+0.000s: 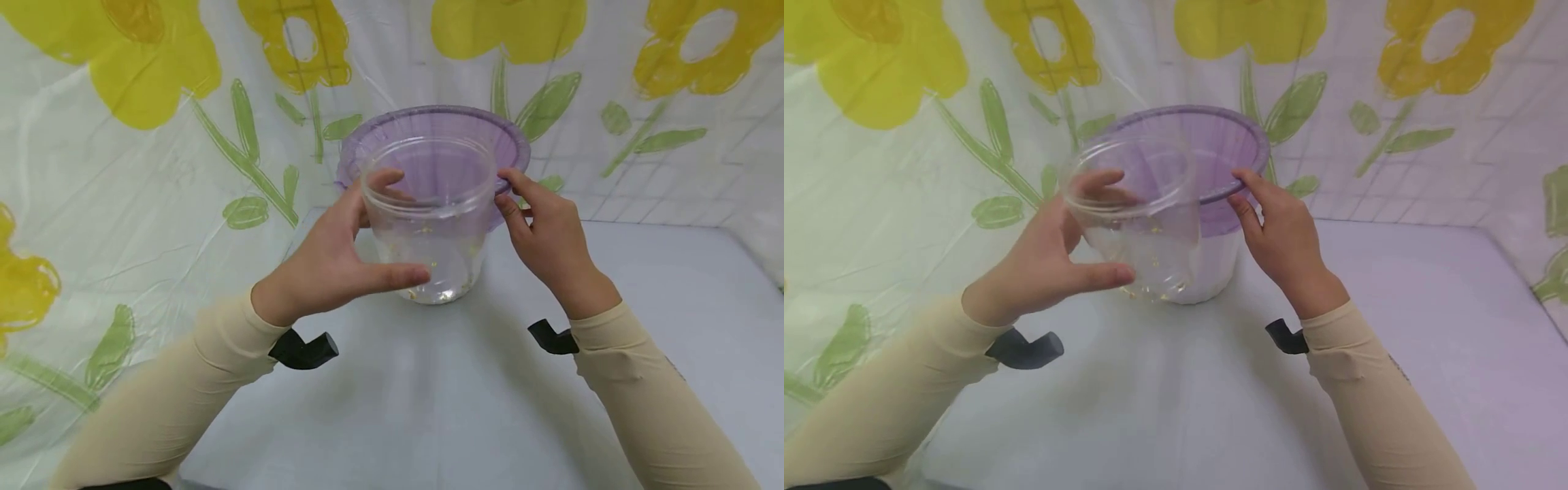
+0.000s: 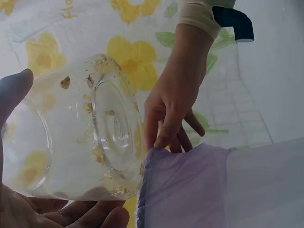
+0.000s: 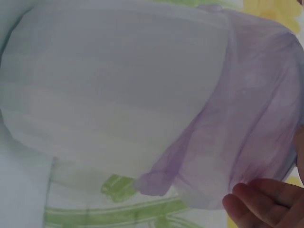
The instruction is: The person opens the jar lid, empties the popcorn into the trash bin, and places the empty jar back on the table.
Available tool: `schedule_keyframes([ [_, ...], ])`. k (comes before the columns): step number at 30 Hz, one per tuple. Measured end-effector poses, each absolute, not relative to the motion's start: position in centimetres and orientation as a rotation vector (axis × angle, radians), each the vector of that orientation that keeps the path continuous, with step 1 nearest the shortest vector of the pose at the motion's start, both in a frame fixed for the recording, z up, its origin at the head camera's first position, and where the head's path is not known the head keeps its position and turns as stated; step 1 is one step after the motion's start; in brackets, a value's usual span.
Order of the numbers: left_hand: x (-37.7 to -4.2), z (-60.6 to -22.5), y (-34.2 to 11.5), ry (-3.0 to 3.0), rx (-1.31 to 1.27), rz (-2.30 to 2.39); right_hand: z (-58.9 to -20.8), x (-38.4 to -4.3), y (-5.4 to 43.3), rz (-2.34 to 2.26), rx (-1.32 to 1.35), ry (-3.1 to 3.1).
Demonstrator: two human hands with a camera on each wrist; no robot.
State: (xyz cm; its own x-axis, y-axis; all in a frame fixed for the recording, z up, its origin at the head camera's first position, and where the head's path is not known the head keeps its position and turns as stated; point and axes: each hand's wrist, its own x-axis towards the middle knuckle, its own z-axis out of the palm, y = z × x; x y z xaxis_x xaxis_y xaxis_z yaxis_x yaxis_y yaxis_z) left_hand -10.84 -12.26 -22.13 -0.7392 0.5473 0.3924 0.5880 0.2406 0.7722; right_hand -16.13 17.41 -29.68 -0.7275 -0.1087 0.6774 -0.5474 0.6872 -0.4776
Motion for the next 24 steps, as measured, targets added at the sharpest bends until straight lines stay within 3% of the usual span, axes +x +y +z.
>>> schedule_keyframes([
  [12, -9.5, -26.4, -11.8, -2.557, -1.151, -1.85, -29.7, -16.2, 17.2, 0.909, 0.485, -2.259],
  [24, -9.0, -31.2, -11.9, -2.733, -1.072, -1.805, -29.8, -16.3, 17.0, 0.927, 0.49, -2.252],
])
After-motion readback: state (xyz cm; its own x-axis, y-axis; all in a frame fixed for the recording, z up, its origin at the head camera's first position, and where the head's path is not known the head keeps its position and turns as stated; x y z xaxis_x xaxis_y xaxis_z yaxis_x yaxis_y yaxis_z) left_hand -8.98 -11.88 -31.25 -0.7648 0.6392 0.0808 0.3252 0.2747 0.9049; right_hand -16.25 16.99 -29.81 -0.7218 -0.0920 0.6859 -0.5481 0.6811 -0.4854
